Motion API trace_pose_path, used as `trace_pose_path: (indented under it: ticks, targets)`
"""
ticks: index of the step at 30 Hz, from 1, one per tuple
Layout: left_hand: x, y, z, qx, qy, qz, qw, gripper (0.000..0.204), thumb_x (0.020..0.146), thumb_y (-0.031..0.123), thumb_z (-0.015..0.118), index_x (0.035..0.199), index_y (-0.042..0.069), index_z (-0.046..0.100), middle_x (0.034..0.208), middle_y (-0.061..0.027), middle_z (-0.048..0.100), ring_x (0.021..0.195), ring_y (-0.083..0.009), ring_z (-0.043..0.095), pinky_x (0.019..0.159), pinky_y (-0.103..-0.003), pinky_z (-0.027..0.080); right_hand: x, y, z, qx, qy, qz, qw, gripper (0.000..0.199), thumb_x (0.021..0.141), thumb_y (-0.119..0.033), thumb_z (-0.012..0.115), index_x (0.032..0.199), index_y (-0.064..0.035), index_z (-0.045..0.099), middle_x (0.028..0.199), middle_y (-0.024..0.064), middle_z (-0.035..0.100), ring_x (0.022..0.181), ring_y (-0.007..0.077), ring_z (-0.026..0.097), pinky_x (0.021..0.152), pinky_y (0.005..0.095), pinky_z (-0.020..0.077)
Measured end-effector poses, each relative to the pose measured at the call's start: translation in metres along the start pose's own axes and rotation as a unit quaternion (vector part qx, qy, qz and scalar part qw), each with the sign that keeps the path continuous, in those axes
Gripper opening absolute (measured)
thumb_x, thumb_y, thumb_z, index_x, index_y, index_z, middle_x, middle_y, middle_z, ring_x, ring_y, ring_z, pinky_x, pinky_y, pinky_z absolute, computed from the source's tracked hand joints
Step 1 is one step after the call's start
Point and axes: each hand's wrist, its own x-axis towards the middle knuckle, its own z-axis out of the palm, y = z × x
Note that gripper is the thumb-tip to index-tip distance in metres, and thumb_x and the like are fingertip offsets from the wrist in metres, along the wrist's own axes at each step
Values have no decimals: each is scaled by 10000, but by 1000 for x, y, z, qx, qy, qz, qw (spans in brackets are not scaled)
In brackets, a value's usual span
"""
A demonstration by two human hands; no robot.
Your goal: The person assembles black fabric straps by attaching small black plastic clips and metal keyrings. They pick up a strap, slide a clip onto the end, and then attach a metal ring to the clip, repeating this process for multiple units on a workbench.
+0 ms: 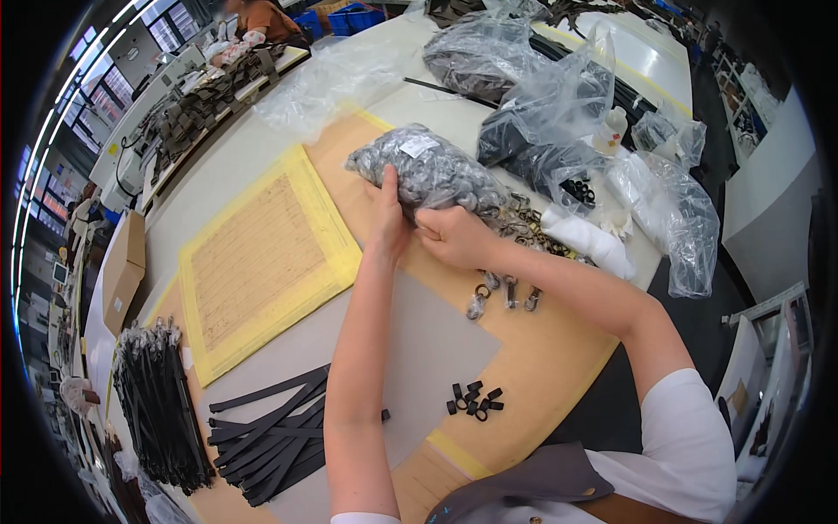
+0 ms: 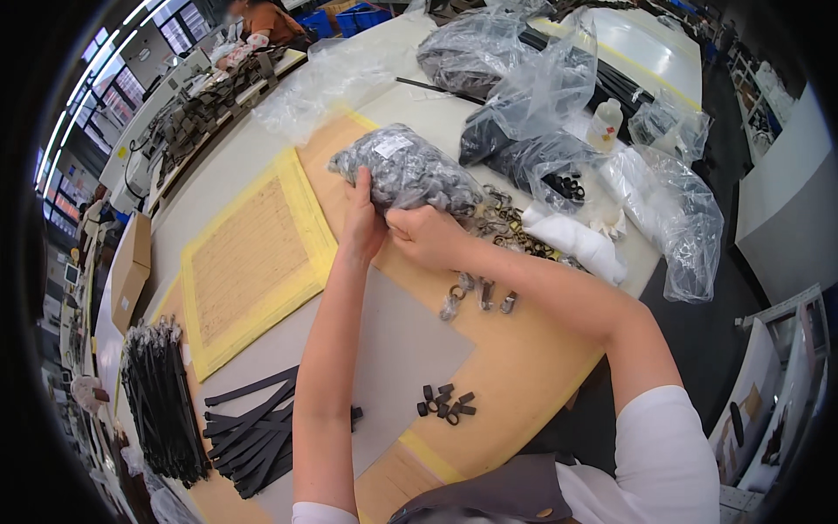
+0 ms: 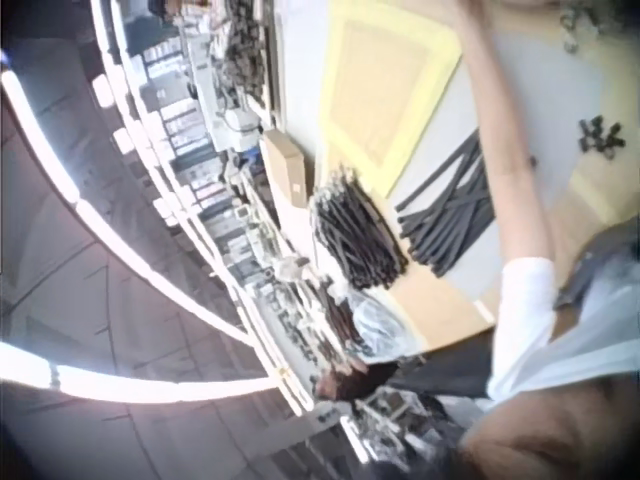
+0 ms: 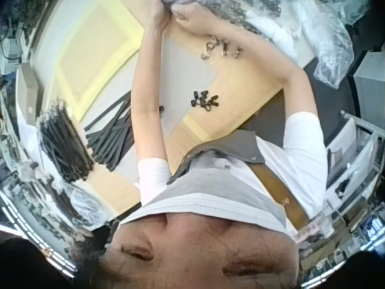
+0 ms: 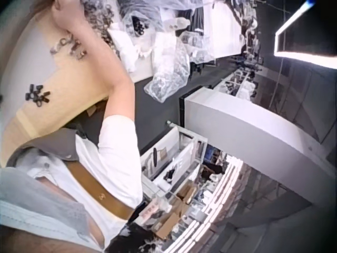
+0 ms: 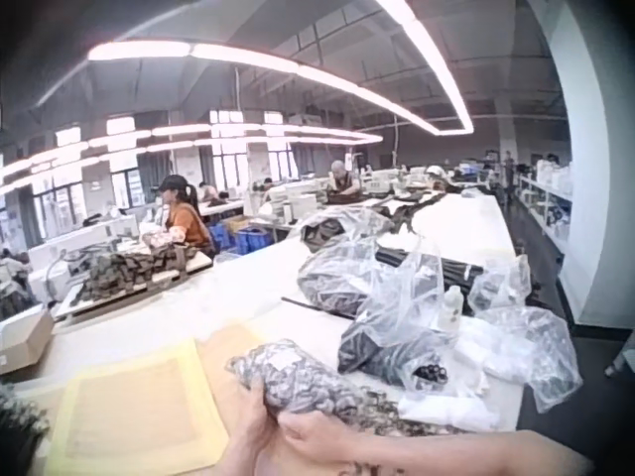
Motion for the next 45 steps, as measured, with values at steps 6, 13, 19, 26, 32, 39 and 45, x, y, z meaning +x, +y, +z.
trace_pose_path:
  ticks: [6, 13, 19, 26, 32, 39, 45]
  targets:
    - [46, -4, -13, 12, -63, 2, 998, 899, 1018, 406, 645, 1622, 57, 79, 1548, -206, 381, 1319, -318, 523, 1050, -437, 511, 26, -1, 5, 59, 15, 6, 998, 261, 895, -131, 688, 806, -13, 472, 661, 165, 559, 603, 359, 588, 593, 430, 462]
    - [82, -41, -1, 93, -63, 99, 989, 733, 1059, 262, 594, 1619, -15, 209, 1564, -211, 421, 1373, -251, 473, 1090, -338, 434, -19, -19, -14, -191, -29, -5, 981, 183, 870, -70, 661, 1045, -31, 623, 1159, 164, 630, 1125, 339, 594, 886, 439, 492]
    - [60, -51, 16, 244, -34, 128, 961, 723, 1091, 396, 436, 1640, 32, 137, 1685, -184, 124, 1537, -268, 133, 1239, -363, 140, -46, 5, -56, -361, 68, -91, 926, 479, 824, -171, 735, 1284, -122, 613, 1360, 100, 583, 1279, 308, 518, 1056, 469, 402]
    - [5, -25, 29, 243, -91, -41, 965, 909, 1057, 530, 474, 1654, 107, -65, 1730, -104, 36, 1568, -257, 154, 1255, -376, 177, -2, 34, -61, -305, 65, -17, 950, 559, 787, -156, 764, 1323, -212, 616, 1417, 105, 539, 1245, 364, 535, 994, 461, 470]
    - [-79, 29, 45, 384, -95, -92, 914, 893, 1030, 568, 501, 1651, 58, 108, 1701, -162, 188, 1521, -289, 301, 1215, -399, 279, -6, 21, -78, -209, -69, 4, 976, 217, 757, -71, 722, 971, -90, 694, 1055, 104, 659, 1085, 349, 624, 913, 431, 513]
    - [-206, 112, 13, 438, -76, 9, 896, 637, 1024, 329, 627, 1531, 0, 427, 1675, -158, 275, 1493, -292, 373, 1180, -402, 353, -69, -51, -86, 16, -143, 63, 988, 172, 780, -41, 683, 952, -53, 692, 999, 69, 680, 941, 219, 661, 854, 335, 523]
    - [-322, 142, -35, 489, -62, 14, 870, 485, 1019, 194, 626, 1443, -14, 512, 1672, -186, 268, 1439, -300, 451, 1118, -410, 427, -75, -69, -85, 19, -132, 123, 983, 295, 883, -109, 643, 1162, -41, 710, 980, 100, 753, 917, 216, 713, 823, 349, 559]
